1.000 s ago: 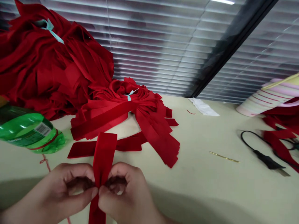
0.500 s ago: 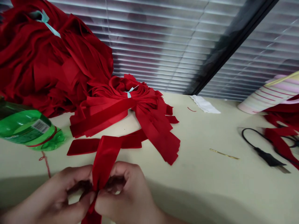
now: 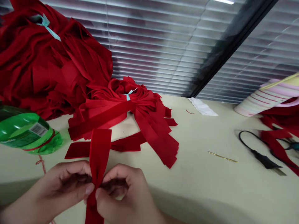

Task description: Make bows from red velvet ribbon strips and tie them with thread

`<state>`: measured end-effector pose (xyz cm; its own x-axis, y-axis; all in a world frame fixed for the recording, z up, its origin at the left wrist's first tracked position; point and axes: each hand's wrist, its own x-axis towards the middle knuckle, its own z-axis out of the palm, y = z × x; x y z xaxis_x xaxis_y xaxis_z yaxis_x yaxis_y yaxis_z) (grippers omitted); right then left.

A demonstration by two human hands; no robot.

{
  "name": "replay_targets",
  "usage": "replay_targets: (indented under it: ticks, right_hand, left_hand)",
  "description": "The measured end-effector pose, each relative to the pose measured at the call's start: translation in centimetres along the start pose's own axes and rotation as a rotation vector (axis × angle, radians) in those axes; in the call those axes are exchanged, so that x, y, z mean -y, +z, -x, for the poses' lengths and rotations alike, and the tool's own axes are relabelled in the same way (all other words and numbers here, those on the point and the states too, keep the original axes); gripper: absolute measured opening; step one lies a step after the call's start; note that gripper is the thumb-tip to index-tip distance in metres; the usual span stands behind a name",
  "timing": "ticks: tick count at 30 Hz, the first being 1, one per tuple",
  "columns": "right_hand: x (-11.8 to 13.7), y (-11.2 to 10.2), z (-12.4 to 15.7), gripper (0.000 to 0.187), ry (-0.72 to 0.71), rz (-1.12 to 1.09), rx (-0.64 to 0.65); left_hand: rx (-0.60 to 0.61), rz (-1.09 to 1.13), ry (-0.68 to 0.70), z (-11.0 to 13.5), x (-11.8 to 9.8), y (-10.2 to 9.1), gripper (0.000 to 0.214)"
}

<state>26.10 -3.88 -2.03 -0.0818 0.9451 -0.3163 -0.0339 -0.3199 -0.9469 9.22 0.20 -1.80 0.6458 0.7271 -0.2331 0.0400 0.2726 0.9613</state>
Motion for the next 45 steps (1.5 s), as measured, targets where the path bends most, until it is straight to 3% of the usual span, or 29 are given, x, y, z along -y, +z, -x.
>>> replay_targets:
  ticks: [5,12,16,23,31,34,40,45]
  right_hand:
    - [0.5,0.5,0.2,0.008,0.024,0.095,-0.013]
    - [0.3,0.8,0.2,0.007,0.027,0.277,0.046]
    - [0.6,0.8,0.3,0.004,0.089,0.154,0.082]
    - [0.5,0.4,0.3,0.003,0.159,-0.018,0.127]
    - [0.2,0.1,0.0,0.014,0.046,-0.117,0.093]
    - [0.1,0.0,-0.2,0.021,-0.001,-0.11,0.14]
    - [1.0,-0.8,-0.9,0.019,0.051,-0.154,0.308]
    - [0.6,-1.0,-1.1,0.017,0.065,-0.222,0.267]
  left_hand:
    - [0.017,-0.116,-0.052,0.1,0.8,0.0,0.017]
    - [-0.038,-0.345,0.015,0.6,1.9,0.7,0.015]
    - [-0.012,-0.379,0.026,0.9,1.9,0.8,0.012]
    - [0.098,-0.12,0.016,0.9,1.8,-0.1,0.019]
    - [0.005,0.069,-0.007,0.2,0.5,0.3,0.008]
    - [0.056,0.012,-0.08,-0.2,-0.2,0.0,0.003]
    - [0.206,-0.206,-0.236,-0.3,-1.4,-1.3,0.011]
    - [0.18,-0.346,-0.233,0.5,-1.2,-1.1,0.014]
